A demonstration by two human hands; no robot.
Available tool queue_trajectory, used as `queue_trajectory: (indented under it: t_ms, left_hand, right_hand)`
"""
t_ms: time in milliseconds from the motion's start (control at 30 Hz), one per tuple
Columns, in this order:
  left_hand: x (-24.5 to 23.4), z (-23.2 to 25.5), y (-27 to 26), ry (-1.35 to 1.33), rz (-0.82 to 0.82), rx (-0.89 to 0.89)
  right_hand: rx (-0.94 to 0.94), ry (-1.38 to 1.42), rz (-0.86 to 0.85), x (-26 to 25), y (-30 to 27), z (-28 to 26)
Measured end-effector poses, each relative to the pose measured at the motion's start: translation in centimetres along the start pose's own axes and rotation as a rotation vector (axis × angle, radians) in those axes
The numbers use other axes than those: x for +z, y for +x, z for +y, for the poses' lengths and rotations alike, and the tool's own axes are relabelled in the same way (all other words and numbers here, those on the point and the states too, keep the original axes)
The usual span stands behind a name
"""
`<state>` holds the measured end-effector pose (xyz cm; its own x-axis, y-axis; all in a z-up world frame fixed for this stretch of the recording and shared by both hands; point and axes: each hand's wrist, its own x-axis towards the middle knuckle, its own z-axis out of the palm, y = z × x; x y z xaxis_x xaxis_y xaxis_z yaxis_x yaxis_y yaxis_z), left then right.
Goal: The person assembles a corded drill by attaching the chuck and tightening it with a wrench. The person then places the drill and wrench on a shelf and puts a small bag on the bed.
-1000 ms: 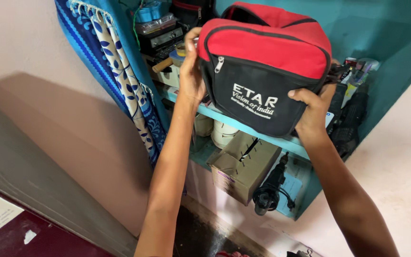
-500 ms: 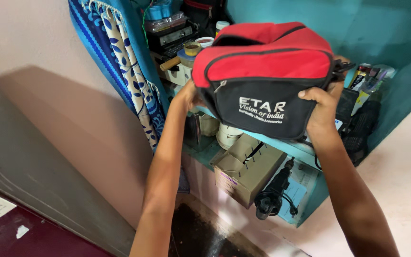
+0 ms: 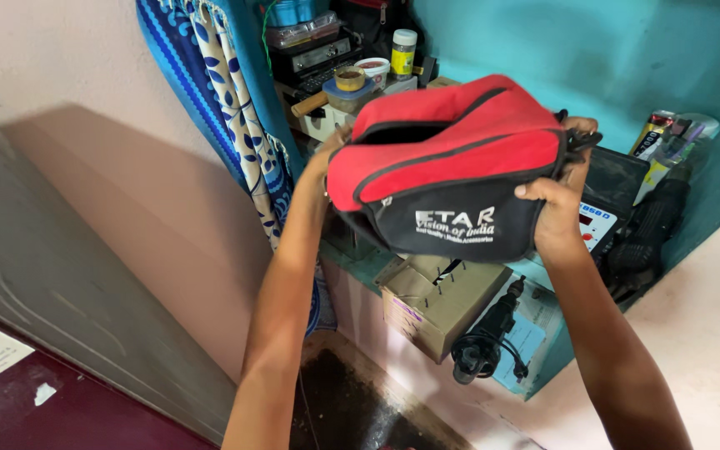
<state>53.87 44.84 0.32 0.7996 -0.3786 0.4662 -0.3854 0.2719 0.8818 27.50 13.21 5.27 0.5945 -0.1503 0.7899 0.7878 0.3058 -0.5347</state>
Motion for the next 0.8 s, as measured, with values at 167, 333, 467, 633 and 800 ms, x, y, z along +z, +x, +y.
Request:
queue_trajectory:
  t_ms: [167,333,467,633,800]
  left_hand:
    - [1.6,9.0,-0.5,-0.130,-0.008,-0.065]
    - [6.6,14.5,-1.5,-0.016,-0.157,0.194]
    - [9.6,16.1,-1.9,-0.060,-0.165,0.401]
    - [11.1,16.9,-1.1,-0.162,-0.188,0.550]
    - [11.7,16.3,0.7,-0.195,-0.106,0.678]
  right_hand:
    - [-0.029,-0.165,-0.052,-1.2,-2.0,1.6]
    - [0.024,0.032,0.049,-2.7,-2.3,4.0]
    - [0.008,0.160,0.060,-3.8,-2.4,4.5]
    - [0.005,0.189,0.027,-4.2,-2.3,3.6]
    - [0.095,0.125,-0.100,-4.0,-2.4,1.4]
